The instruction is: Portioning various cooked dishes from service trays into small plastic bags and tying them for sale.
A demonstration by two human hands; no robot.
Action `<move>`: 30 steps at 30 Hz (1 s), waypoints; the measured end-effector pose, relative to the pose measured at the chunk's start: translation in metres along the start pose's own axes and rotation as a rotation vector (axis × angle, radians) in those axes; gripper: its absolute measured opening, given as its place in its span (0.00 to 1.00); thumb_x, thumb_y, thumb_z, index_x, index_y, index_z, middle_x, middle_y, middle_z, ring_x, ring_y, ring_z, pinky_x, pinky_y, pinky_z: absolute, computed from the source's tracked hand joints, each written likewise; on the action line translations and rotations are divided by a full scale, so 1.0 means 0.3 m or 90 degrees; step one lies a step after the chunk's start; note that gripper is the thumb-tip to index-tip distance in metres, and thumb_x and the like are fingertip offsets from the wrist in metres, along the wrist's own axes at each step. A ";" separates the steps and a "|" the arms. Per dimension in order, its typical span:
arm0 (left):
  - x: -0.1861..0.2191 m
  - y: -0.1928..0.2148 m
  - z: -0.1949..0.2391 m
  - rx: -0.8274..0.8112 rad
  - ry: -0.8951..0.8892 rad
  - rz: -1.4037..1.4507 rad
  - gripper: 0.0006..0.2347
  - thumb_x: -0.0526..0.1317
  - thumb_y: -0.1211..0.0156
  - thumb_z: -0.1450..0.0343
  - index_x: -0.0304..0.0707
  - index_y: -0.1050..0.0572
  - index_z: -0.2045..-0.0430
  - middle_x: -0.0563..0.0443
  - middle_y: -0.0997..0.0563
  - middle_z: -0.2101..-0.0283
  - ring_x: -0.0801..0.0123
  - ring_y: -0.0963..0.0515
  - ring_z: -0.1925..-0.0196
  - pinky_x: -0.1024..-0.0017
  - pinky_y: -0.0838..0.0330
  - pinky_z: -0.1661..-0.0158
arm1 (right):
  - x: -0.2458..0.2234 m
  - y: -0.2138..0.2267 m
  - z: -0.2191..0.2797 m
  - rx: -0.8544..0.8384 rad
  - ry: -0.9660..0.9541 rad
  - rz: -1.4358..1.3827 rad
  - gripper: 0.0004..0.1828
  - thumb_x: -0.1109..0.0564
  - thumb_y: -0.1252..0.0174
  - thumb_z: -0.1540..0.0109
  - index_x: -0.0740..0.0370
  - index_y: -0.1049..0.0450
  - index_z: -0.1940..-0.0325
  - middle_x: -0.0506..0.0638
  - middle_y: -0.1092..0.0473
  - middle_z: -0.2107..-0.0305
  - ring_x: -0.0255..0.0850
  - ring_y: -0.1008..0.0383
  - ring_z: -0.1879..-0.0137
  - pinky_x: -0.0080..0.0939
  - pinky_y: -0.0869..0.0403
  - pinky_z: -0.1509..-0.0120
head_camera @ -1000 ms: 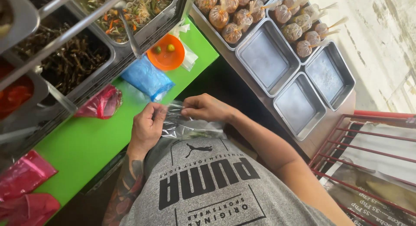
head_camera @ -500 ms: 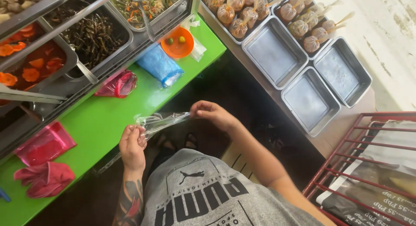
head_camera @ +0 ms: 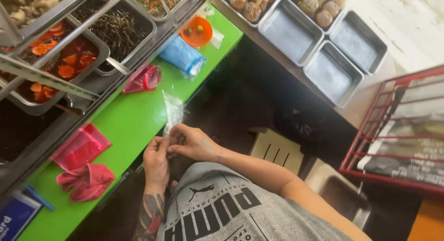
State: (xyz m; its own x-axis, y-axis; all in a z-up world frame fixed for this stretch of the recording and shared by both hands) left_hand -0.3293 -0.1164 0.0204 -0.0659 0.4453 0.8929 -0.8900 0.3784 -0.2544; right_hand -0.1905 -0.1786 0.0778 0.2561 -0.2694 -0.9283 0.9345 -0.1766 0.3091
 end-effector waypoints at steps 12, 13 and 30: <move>0.050 0.280 0.170 0.007 -0.042 -0.030 0.05 0.39 0.43 0.23 0.40 0.25 0.60 0.54 0.28 0.74 0.79 0.32 0.76 0.81 0.36 0.75 | -0.046 -0.304 0.060 -0.072 -0.065 -0.843 0.01 0.63 0.47 0.38 0.63 0.30 0.63 0.53 0.29 0.70 0.46 0.25 0.61 0.45 0.26 0.50; 0.056 0.274 0.180 -0.026 -0.029 -0.048 0.04 0.38 0.43 0.23 0.38 0.24 0.61 0.54 0.33 0.82 0.77 0.34 0.80 0.80 0.40 0.75 | -0.059 -0.298 0.062 -0.101 -0.020 -0.963 0.02 0.63 0.51 0.40 0.63 0.32 0.65 0.55 0.31 0.73 0.53 0.27 0.60 0.54 0.29 0.48; 0.198 0.149 0.262 -0.237 0.009 0.471 0.11 0.40 0.48 0.25 0.42 0.32 0.80 0.58 0.34 0.87 0.76 0.34 0.87 0.78 0.33 0.79 | -0.059 -0.250 0.133 -0.332 -0.106 -0.682 0.06 0.56 0.42 0.32 0.60 0.30 0.57 0.44 0.30 0.70 0.30 0.26 0.67 0.31 0.23 0.67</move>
State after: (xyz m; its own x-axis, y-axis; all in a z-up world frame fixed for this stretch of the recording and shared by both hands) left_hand -0.4085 -0.1369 0.0915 -0.5678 0.6944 0.4421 -0.4110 0.2262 -0.8831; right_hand -0.2750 -0.1984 0.0792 -0.7103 -0.3452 -0.6134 0.6513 0.0080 -0.7588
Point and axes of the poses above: each hand's wrist, its own z-axis away from the middle knuckle, its own y-axis out of the back of the hand, x = y × z, the point moved 3 cm from there along -z, towards the middle knuckle
